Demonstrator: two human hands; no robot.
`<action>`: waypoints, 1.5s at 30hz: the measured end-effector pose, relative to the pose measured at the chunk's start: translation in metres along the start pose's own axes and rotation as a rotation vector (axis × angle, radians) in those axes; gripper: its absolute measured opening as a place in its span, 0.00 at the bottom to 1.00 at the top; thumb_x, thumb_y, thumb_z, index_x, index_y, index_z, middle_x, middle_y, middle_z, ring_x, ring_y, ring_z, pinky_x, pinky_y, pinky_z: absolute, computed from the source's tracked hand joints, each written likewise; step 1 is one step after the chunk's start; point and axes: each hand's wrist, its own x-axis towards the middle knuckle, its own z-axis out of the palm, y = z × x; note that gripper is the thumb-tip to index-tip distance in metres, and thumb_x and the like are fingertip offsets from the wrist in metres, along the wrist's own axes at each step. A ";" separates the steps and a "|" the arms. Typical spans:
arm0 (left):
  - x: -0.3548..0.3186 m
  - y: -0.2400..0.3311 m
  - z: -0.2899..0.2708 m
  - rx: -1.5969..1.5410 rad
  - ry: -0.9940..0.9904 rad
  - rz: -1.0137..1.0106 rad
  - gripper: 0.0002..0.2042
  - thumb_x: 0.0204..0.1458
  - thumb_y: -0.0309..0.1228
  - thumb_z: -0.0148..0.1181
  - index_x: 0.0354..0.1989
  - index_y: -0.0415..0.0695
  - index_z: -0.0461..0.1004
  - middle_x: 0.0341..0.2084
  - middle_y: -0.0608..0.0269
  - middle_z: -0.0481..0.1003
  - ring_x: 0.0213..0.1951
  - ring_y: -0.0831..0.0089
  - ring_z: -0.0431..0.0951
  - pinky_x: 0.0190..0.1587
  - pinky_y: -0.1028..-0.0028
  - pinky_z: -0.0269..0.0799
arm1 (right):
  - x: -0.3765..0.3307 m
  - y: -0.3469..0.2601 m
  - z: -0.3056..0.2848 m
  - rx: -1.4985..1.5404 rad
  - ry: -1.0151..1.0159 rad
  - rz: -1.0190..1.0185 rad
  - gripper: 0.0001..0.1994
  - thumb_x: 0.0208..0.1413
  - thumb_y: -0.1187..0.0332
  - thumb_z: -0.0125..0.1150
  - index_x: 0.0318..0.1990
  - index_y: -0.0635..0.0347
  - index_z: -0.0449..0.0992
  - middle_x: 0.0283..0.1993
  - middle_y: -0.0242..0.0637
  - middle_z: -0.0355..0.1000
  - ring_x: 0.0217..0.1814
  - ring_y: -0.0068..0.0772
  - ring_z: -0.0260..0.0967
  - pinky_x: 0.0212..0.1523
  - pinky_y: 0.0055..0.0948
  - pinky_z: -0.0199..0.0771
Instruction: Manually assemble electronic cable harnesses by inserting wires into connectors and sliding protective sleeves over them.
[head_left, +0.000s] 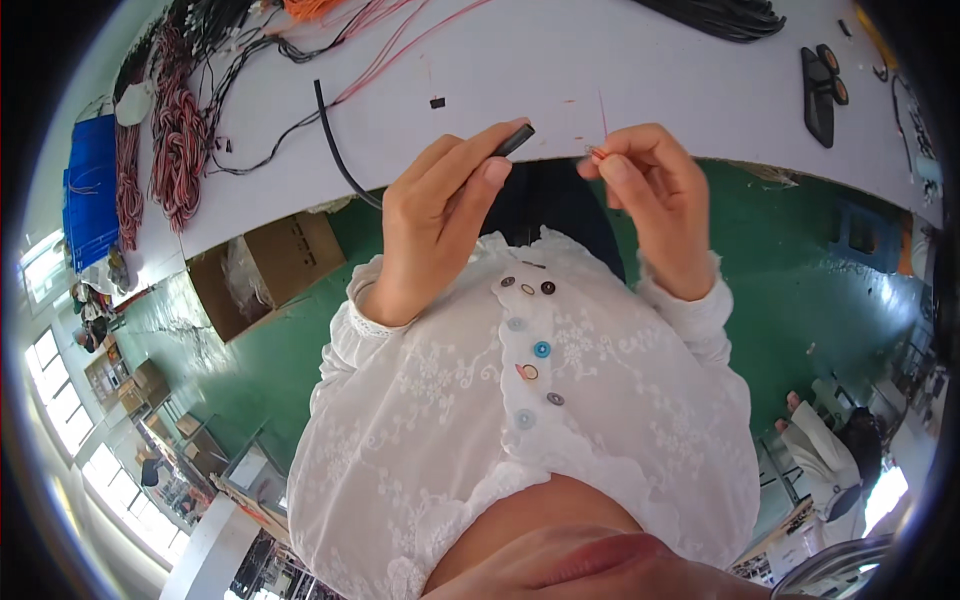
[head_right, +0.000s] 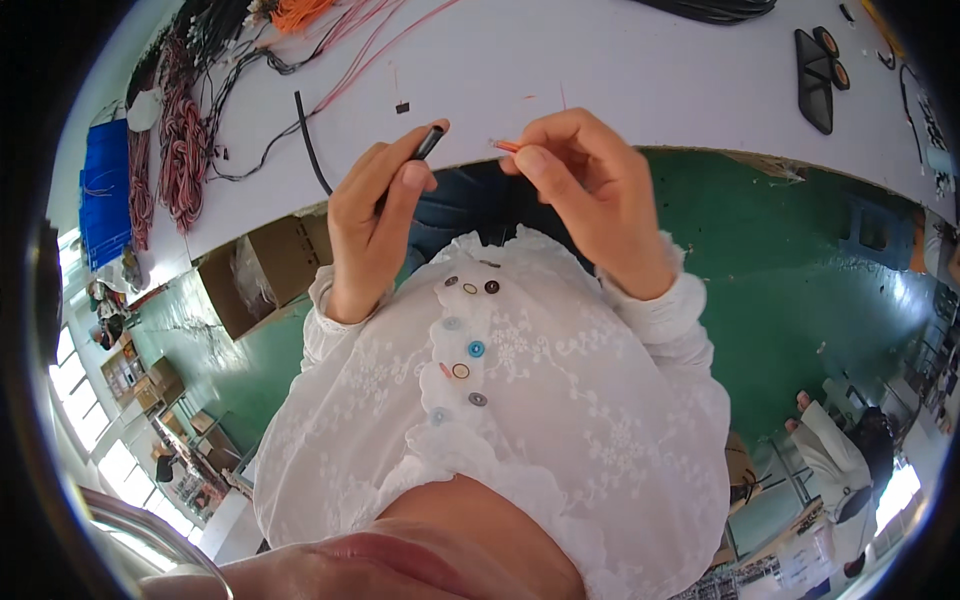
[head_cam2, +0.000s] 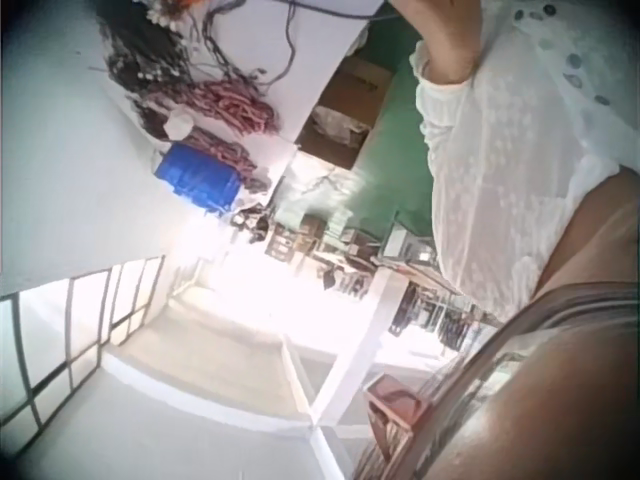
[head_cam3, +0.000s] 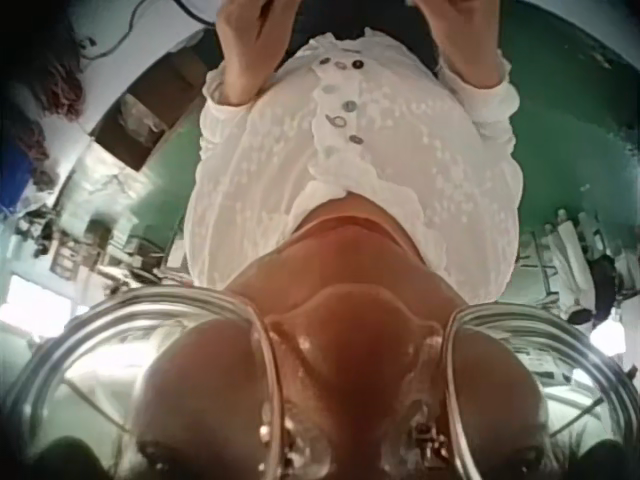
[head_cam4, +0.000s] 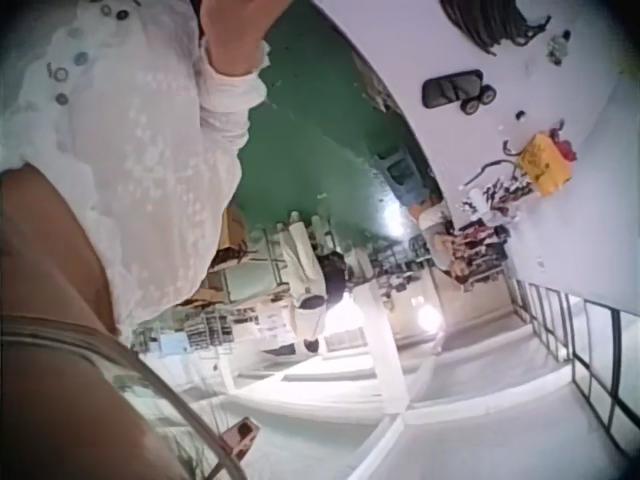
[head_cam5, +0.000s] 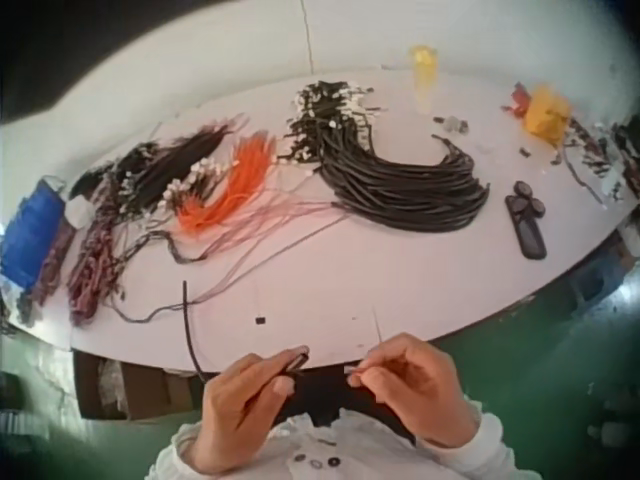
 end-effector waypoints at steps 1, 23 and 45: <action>-0.003 -0.001 -0.005 -0.003 0.000 -0.009 0.13 0.60 0.22 0.60 0.53 0.41 0.80 0.24 0.65 0.71 0.23 0.78 0.66 0.26 0.77 0.62 | 0.002 -0.005 -0.001 -0.094 -0.060 -0.002 0.06 0.67 0.71 0.59 0.46 0.64 0.75 0.41 0.32 0.77 0.39 0.17 0.72 0.41 0.19 0.73; -0.004 -0.001 -0.023 0.013 -0.182 0.080 0.15 0.57 0.18 0.60 0.52 0.41 0.81 0.26 0.66 0.71 0.25 0.80 0.64 0.27 0.78 0.59 | 0.030 -0.042 -0.004 -0.434 -0.350 0.022 0.03 0.60 0.75 0.64 0.37 0.63 0.76 0.28 0.27 0.72 0.26 0.14 0.61 0.27 0.18 0.60; -0.001 -0.003 -0.021 0.244 -0.233 0.075 0.12 0.51 0.24 0.67 0.45 0.47 0.83 0.22 0.65 0.71 0.21 0.68 0.70 0.24 0.71 0.68 | 0.040 -0.032 -0.003 -0.685 -0.419 -0.218 0.07 0.59 0.76 0.65 0.45 0.62 0.78 0.29 0.32 0.75 0.30 0.20 0.71 0.31 0.23 0.69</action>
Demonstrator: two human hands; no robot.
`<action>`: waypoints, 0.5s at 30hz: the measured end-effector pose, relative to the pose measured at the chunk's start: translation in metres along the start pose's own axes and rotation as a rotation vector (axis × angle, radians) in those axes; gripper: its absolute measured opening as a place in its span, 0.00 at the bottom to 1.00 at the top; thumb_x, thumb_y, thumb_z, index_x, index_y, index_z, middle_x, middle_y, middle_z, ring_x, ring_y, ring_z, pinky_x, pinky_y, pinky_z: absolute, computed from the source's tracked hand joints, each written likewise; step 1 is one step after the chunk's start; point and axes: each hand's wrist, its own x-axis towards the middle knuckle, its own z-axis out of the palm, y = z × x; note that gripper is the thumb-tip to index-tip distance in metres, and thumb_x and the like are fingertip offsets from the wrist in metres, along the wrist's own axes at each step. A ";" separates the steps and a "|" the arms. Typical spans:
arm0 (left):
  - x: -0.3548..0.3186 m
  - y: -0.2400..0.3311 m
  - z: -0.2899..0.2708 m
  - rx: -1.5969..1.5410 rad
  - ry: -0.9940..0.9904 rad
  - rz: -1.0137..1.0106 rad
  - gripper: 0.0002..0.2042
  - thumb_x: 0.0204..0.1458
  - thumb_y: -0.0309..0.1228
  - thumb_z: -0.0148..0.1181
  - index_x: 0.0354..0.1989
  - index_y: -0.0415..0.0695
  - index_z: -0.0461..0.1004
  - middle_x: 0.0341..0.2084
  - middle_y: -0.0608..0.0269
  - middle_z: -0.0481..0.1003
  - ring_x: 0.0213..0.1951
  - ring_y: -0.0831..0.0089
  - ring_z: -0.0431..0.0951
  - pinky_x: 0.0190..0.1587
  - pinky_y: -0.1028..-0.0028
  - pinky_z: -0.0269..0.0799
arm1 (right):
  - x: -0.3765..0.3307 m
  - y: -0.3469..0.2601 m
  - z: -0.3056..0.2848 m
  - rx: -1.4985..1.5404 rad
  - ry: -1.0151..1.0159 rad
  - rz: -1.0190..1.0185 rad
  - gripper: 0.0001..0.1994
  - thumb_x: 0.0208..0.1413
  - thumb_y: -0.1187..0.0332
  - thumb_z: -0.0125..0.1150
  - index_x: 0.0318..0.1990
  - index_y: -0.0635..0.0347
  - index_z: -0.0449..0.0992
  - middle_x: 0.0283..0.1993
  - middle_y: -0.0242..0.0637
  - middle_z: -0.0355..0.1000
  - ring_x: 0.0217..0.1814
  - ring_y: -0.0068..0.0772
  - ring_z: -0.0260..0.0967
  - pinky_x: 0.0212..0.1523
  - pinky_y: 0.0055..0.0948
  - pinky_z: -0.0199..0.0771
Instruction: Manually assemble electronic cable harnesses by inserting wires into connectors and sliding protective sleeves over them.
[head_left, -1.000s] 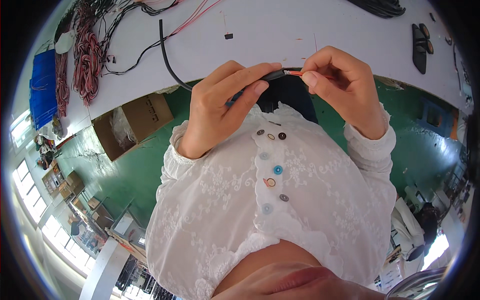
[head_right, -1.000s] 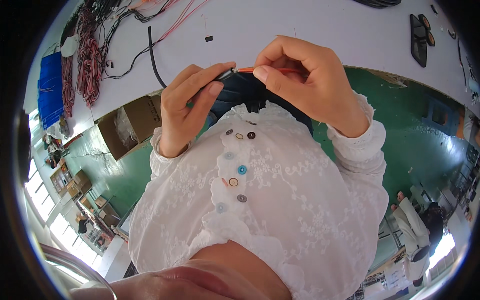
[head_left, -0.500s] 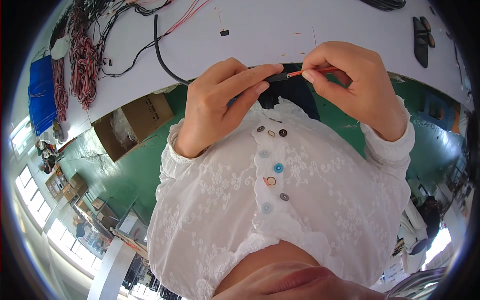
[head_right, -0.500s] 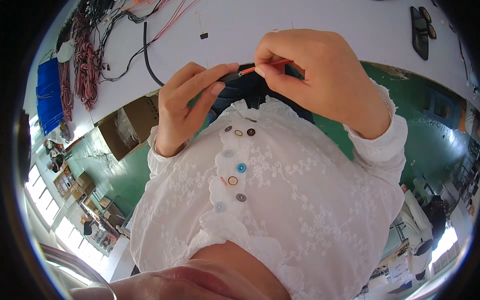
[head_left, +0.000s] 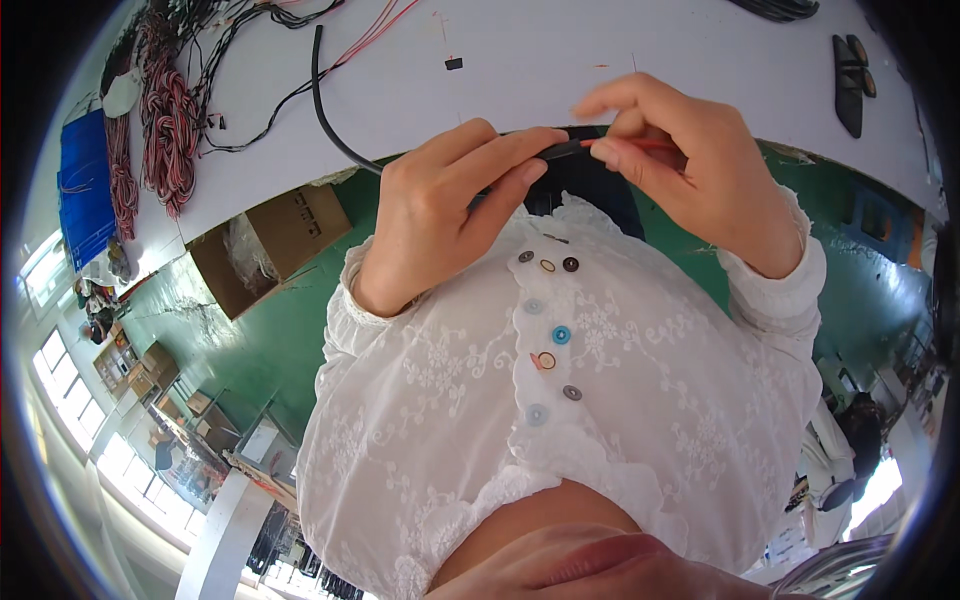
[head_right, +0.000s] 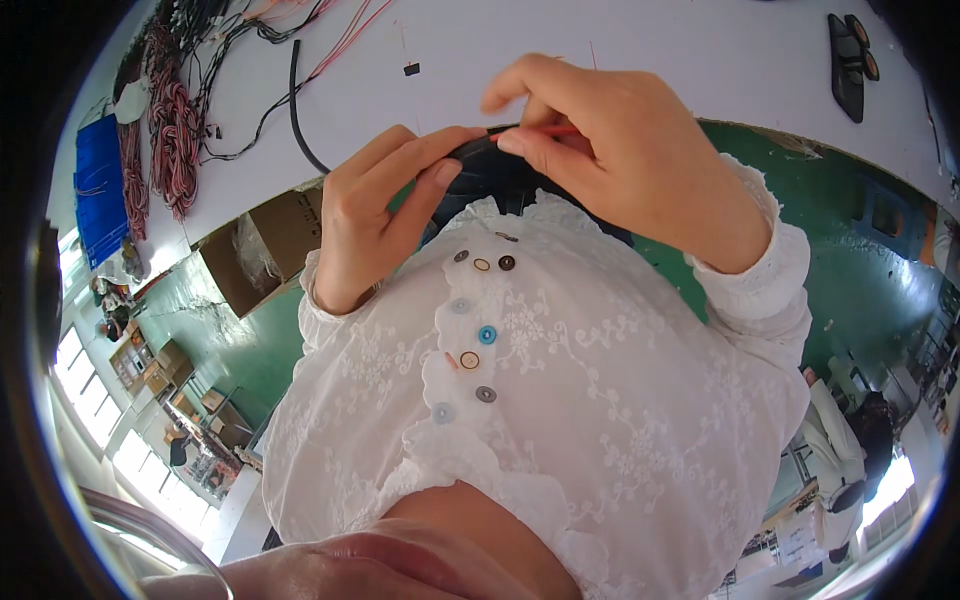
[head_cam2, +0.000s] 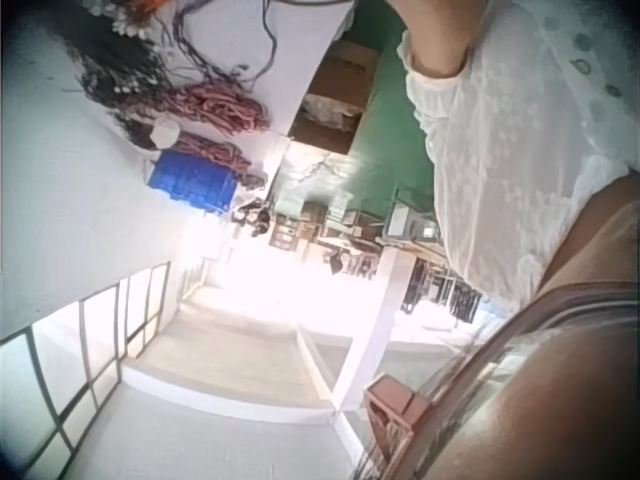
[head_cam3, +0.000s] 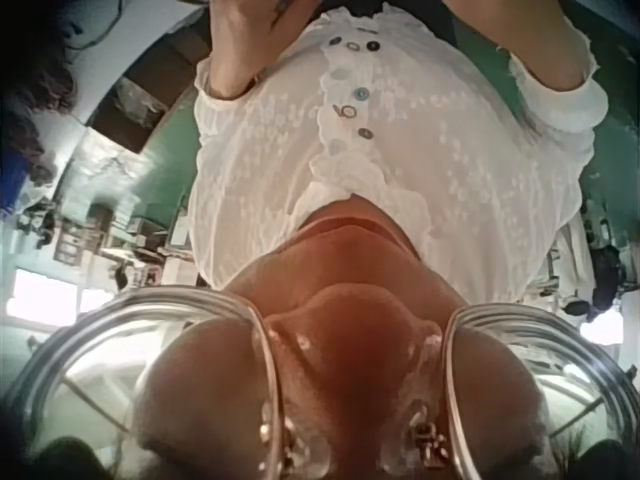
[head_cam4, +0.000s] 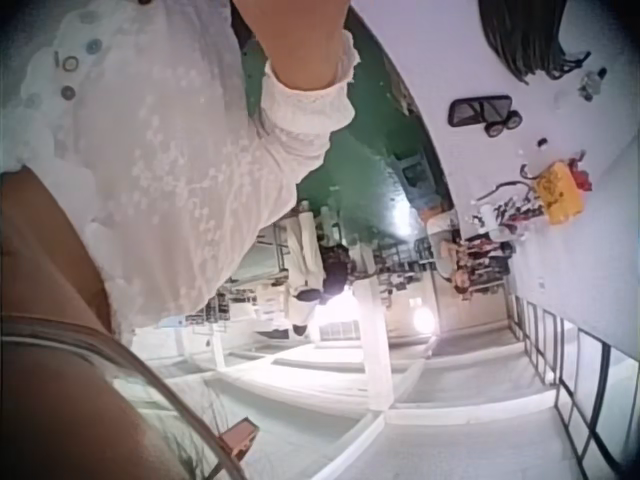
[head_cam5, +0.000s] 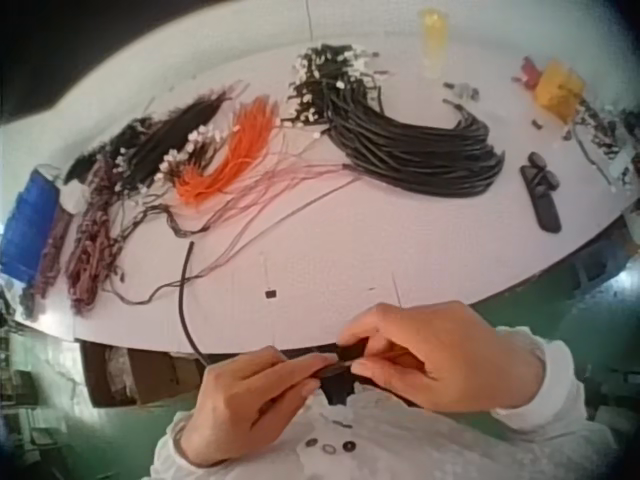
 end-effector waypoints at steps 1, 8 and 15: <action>0.001 -0.001 -0.001 -0.003 0.001 0.000 0.12 0.51 0.24 0.67 0.45 0.47 0.83 0.22 0.65 0.71 0.21 0.68 0.70 0.24 0.71 0.68 | -0.001 0.000 0.000 0.117 -0.055 0.083 0.12 0.60 0.75 0.64 0.51 0.61 0.76 0.29 0.30 0.75 0.30 0.18 0.71 0.31 0.21 0.68; 0.001 0.000 0.016 -0.216 0.008 0.073 0.10 0.50 0.22 0.66 0.42 0.43 0.81 0.27 0.63 0.79 0.24 0.66 0.78 0.24 0.72 0.72 | -0.004 0.014 0.020 0.570 -0.201 0.250 0.32 0.61 0.71 0.66 0.72 0.53 0.63 0.28 0.28 0.76 0.27 0.15 0.68 0.31 0.15 0.64; 0.001 0.000 0.017 -0.008 0.085 0.129 0.08 0.48 0.22 0.68 0.36 0.46 0.81 0.24 0.68 0.78 0.21 0.71 0.77 0.23 0.75 0.71 | 0.003 0.016 0.019 0.756 -0.385 0.451 0.30 0.65 0.64 0.61 0.73 0.57 0.61 0.29 0.29 0.76 0.29 0.16 0.69 0.34 0.18 0.68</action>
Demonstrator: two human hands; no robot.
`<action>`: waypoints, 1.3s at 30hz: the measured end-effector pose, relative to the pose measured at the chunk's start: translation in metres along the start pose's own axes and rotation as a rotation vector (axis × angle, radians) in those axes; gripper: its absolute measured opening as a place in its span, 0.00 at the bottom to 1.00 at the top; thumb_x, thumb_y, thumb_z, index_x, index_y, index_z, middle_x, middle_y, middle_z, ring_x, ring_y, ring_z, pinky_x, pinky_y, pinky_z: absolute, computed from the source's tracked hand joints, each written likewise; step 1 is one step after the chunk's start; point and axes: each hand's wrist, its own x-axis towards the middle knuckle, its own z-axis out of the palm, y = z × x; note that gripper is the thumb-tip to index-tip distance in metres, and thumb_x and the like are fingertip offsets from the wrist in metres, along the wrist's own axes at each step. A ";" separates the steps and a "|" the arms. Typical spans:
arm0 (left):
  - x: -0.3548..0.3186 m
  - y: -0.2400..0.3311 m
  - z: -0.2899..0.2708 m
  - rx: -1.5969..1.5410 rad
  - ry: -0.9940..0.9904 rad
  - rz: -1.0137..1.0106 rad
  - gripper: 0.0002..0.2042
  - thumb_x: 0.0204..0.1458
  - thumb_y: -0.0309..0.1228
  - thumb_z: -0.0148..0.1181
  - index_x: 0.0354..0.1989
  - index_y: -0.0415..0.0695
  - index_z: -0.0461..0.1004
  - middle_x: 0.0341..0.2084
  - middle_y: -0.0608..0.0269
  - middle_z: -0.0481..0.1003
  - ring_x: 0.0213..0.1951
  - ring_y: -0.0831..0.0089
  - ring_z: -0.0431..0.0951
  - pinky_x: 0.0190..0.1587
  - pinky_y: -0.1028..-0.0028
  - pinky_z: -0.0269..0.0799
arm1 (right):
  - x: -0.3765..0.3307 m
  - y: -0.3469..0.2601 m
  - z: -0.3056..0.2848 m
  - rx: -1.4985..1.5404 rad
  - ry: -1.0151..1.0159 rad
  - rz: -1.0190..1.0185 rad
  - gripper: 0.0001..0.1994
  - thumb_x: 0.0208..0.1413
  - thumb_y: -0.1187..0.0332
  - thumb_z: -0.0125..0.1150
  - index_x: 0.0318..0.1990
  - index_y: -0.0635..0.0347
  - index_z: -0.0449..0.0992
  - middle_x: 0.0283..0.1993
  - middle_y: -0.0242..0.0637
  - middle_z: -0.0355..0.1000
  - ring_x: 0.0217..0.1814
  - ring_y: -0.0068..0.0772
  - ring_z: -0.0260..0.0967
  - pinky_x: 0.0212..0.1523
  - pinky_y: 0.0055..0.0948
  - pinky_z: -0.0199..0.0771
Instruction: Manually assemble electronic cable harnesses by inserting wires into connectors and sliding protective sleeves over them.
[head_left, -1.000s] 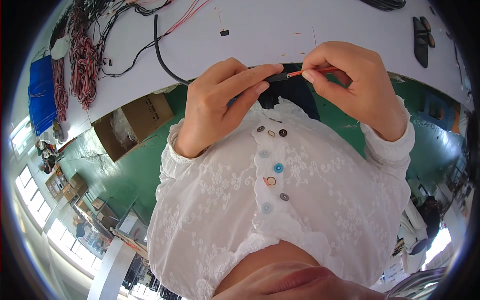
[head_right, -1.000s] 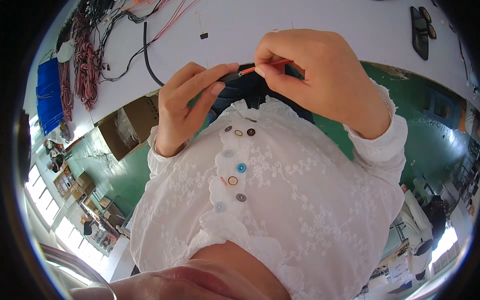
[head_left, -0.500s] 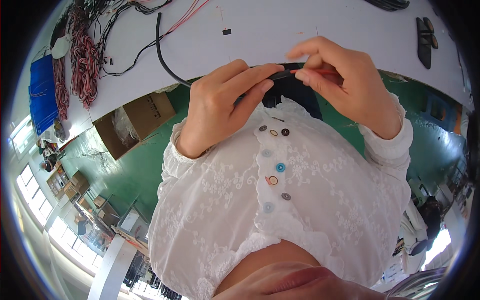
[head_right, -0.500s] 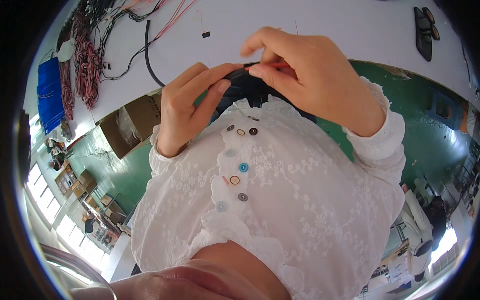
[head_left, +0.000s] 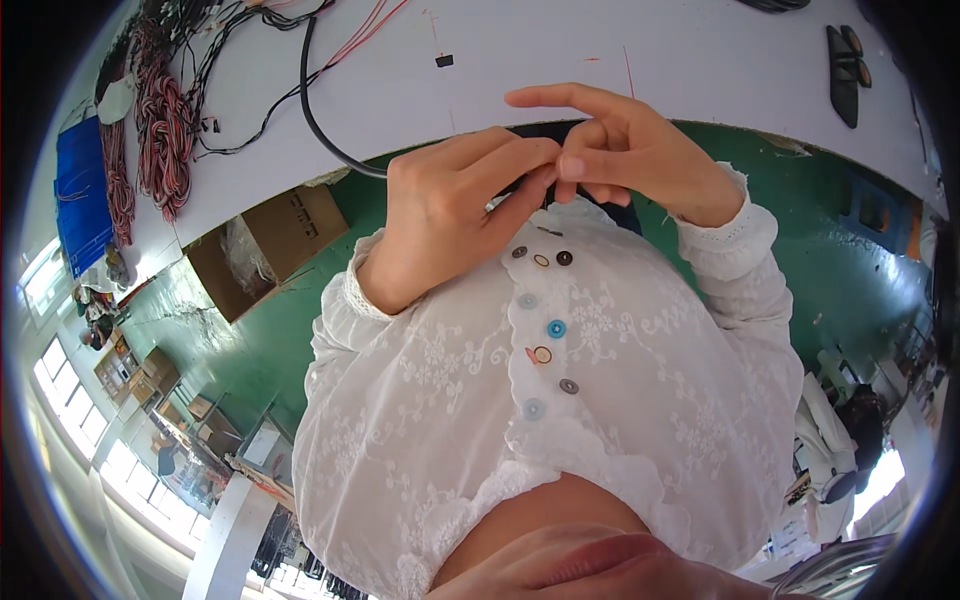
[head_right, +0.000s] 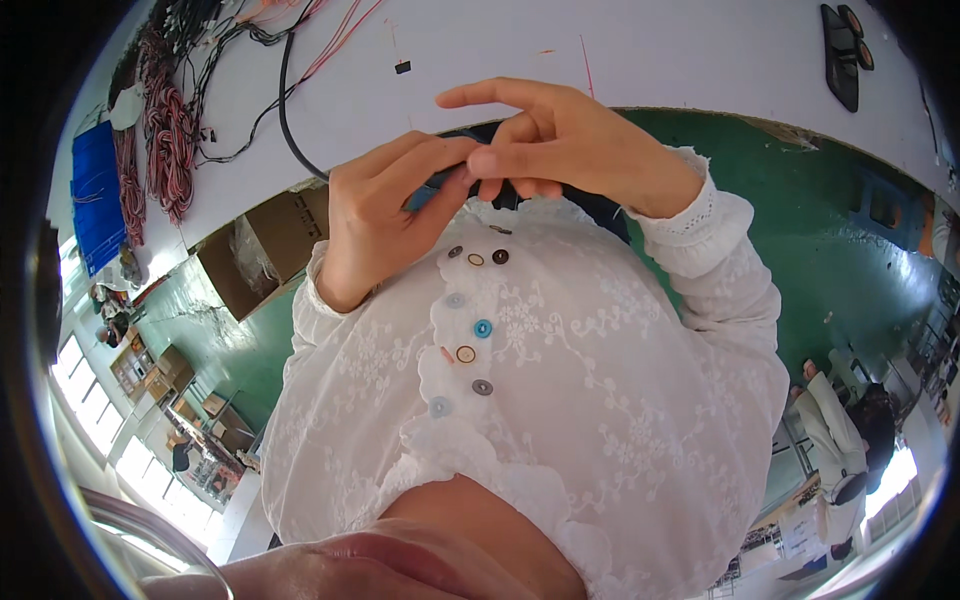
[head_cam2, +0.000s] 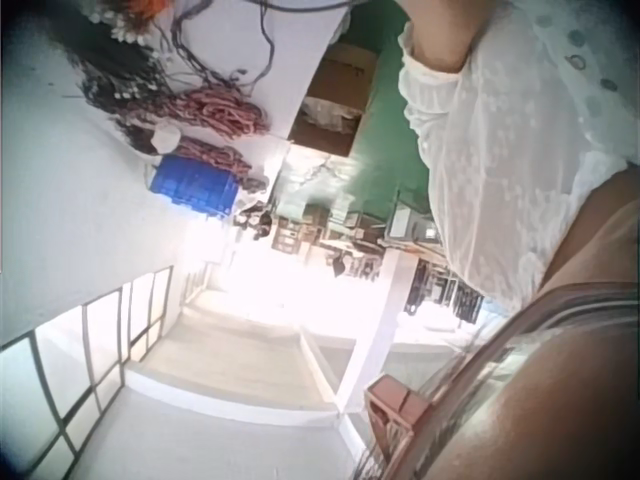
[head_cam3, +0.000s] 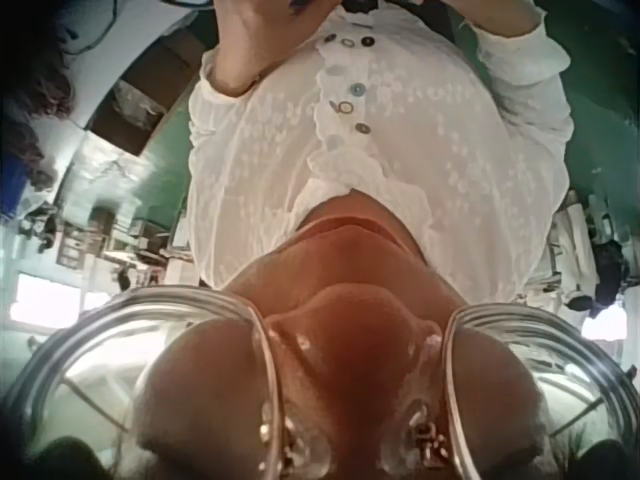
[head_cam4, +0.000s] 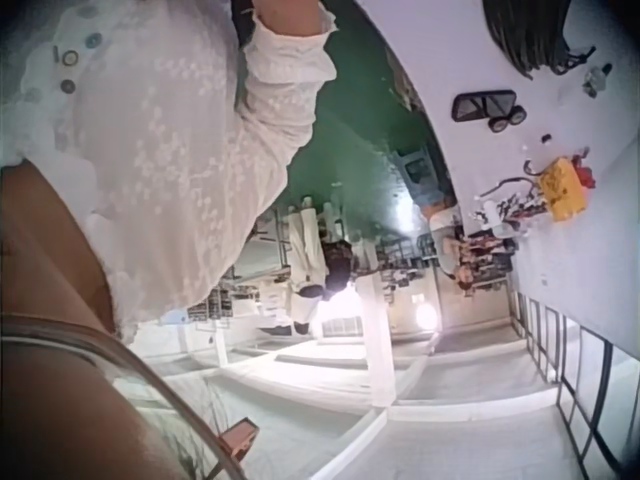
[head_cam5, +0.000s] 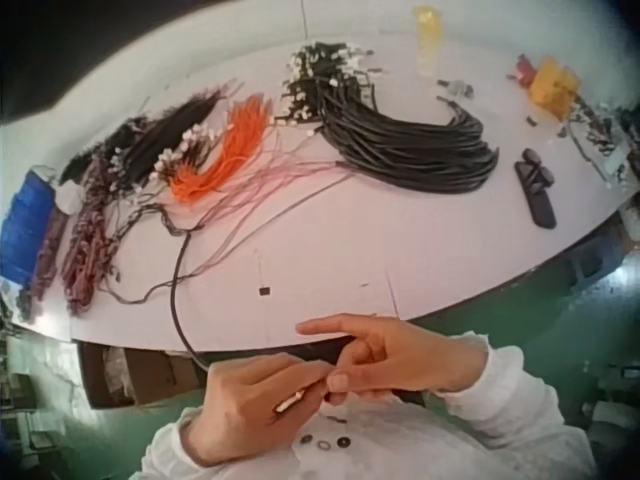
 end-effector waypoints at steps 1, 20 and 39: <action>0.001 0.001 -0.002 -0.001 0.000 -0.001 0.08 0.48 0.22 0.68 0.36 0.46 0.81 0.24 0.68 0.78 0.21 0.71 0.77 0.23 0.75 0.71 | 0.000 0.002 0.005 0.094 0.041 -0.021 0.28 0.66 0.64 0.60 0.71 0.59 0.63 0.32 0.30 0.76 0.31 0.17 0.69 0.36 0.19 0.69; -0.001 -0.006 -0.002 0.042 0.041 0.009 0.06 0.51 0.23 0.67 0.37 0.44 0.80 0.24 0.64 0.79 0.21 0.70 0.78 0.23 0.74 0.71 | 0.001 0.019 0.029 -0.429 0.463 -0.361 0.06 0.66 0.71 0.60 0.41 0.65 0.77 0.31 0.30 0.73 0.31 0.19 0.67 0.35 0.20 0.68; -0.003 -0.018 -0.023 0.000 0.044 -0.087 0.08 0.51 0.23 0.70 0.40 0.43 0.83 0.24 0.64 0.80 0.20 0.75 0.74 0.23 0.78 0.68 | -0.012 0.051 0.005 -0.394 0.591 -0.400 0.07 0.67 0.70 0.59 0.43 0.64 0.80 0.31 0.29 0.73 0.31 0.17 0.66 0.33 0.18 0.66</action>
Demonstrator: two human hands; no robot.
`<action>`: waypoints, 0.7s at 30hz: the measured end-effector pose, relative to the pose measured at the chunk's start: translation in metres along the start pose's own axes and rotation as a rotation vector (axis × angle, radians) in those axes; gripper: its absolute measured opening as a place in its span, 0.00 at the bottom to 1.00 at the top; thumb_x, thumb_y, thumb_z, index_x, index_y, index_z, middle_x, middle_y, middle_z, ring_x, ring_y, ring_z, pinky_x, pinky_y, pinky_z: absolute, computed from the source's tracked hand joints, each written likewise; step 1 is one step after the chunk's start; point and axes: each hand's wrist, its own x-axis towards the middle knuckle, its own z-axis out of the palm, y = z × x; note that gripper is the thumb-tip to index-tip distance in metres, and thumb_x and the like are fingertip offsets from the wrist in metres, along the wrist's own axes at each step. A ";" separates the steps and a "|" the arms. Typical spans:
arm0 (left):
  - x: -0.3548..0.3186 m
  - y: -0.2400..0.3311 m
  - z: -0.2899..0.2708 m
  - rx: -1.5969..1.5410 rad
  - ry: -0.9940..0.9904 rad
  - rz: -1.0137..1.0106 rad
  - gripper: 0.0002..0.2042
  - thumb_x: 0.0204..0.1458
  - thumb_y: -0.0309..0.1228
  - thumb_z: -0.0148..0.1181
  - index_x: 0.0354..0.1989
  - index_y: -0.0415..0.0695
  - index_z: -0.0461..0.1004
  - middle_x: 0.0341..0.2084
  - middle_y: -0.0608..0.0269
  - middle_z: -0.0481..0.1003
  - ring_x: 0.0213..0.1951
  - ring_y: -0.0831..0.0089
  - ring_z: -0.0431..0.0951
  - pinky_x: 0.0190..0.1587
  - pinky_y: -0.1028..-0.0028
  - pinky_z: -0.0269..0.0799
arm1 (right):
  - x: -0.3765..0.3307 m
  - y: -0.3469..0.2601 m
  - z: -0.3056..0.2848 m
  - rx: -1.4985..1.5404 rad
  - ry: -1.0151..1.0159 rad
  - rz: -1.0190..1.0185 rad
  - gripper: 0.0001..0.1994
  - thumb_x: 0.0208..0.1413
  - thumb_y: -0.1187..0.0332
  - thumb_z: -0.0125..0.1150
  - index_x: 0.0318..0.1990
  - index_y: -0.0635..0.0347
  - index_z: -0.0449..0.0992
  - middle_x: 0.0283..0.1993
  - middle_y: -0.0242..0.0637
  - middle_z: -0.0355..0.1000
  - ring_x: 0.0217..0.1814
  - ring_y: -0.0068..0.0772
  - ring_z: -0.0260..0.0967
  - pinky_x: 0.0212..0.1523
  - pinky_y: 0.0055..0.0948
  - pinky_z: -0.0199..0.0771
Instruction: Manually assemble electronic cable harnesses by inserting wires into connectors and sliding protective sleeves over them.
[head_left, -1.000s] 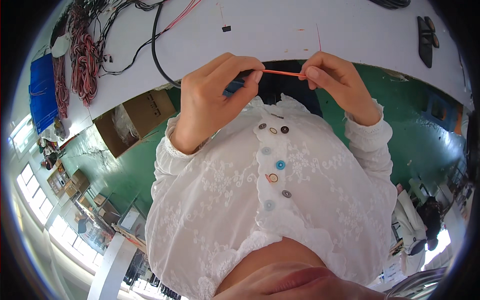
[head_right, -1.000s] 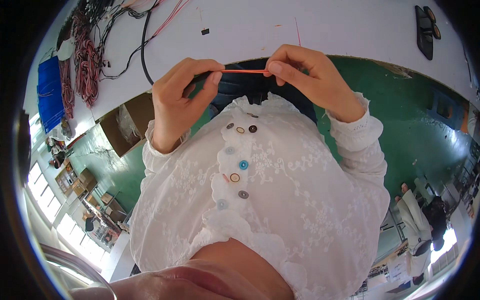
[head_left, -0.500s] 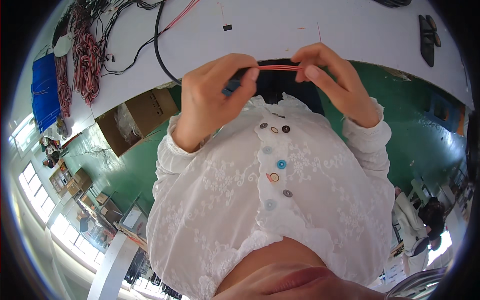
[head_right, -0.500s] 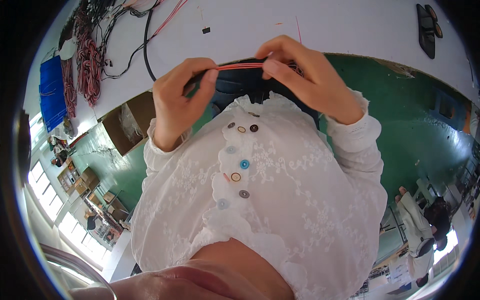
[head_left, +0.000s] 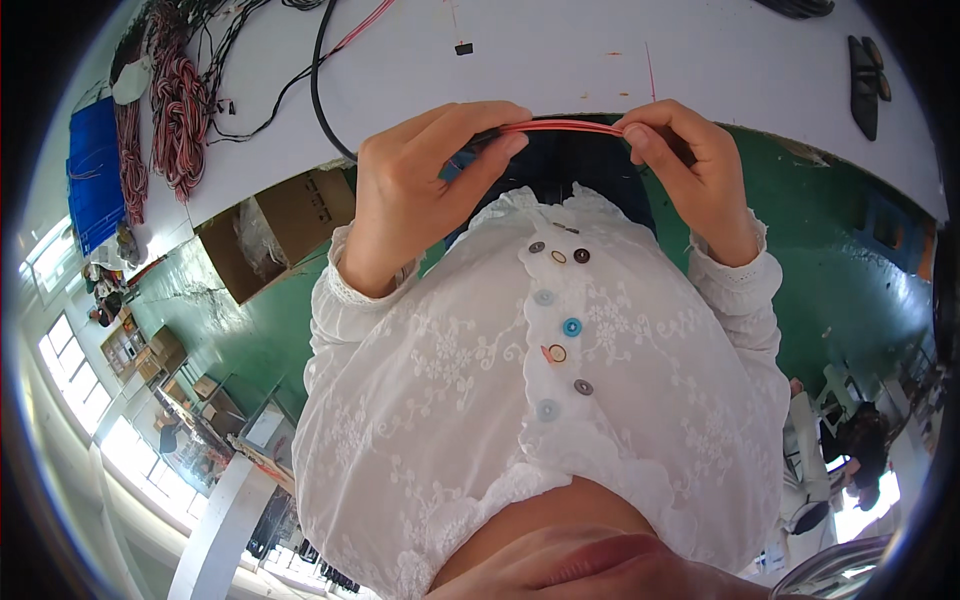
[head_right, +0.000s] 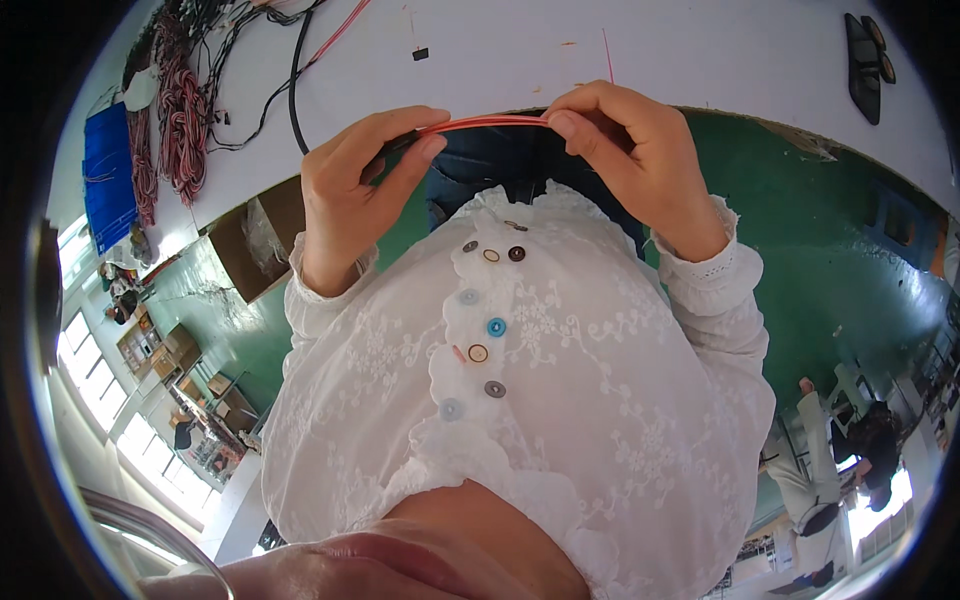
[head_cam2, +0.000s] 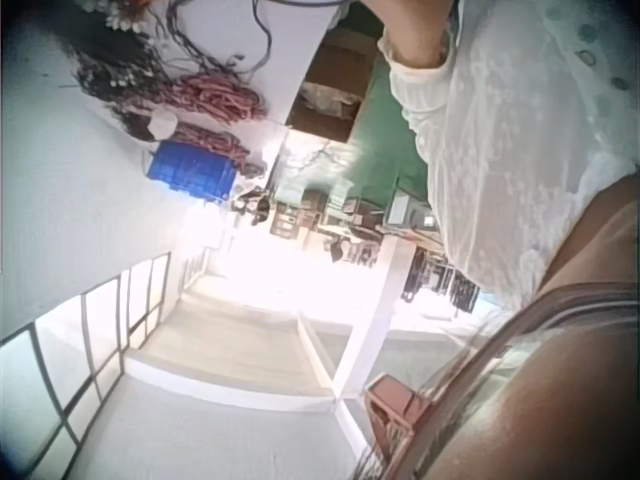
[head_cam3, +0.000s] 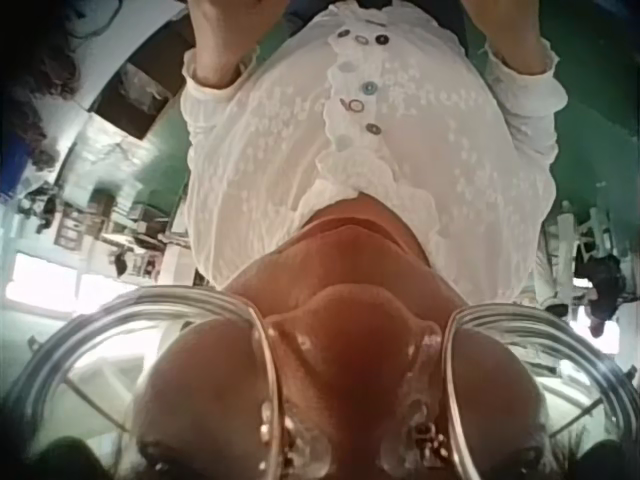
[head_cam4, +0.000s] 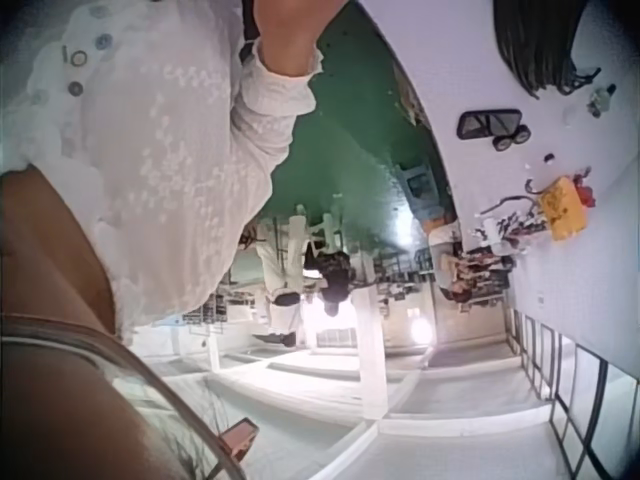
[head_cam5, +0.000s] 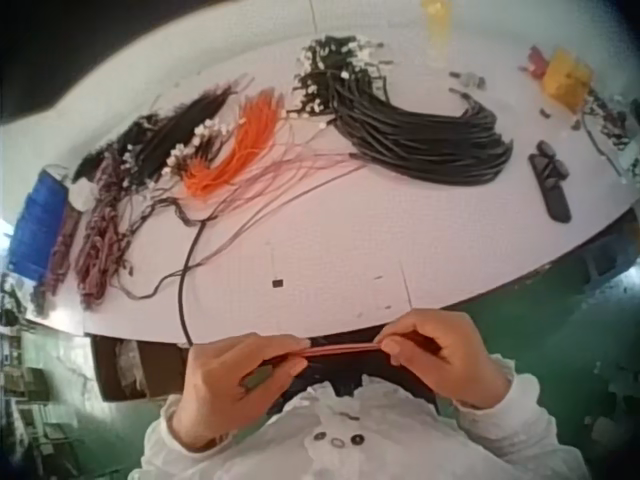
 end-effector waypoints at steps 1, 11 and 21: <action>0.000 0.000 -0.001 0.000 -0.001 -0.001 0.08 0.51 0.23 0.70 0.40 0.43 0.83 0.24 0.64 0.80 0.20 0.75 0.74 0.23 0.78 0.68 | 0.000 0.000 0.000 0.010 -0.010 0.019 0.08 0.67 0.70 0.58 0.43 0.64 0.80 0.30 0.29 0.73 0.31 0.17 0.67 0.33 0.18 0.66; 0.002 -0.001 0.000 -0.001 -0.010 0.007 0.10 0.50 0.24 0.73 0.41 0.44 0.85 0.18 0.65 0.75 0.18 0.78 0.69 0.20 0.77 0.61 | -0.003 0.001 0.008 0.105 -0.028 0.064 0.08 0.68 0.69 0.57 0.45 0.64 0.80 0.32 0.30 0.74 0.33 0.18 0.69 0.36 0.19 0.68; 0.004 0.000 -0.002 -0.042 -0.081 -0.152 0.06 0.54 0.25 0.69 0.40 0.43 0.85 0.17 0.64 0.74 0.18 0.78 0.68 0.22 0.76 0.60 | -0.007 0.004 0.005 0.145 -0.049 0.138 0.08 0.66 0.70 0.61 0.47 0.63 0.79 0.37 0.30 0.76 0.36 0.19 0.71 0.40 0.19 0.71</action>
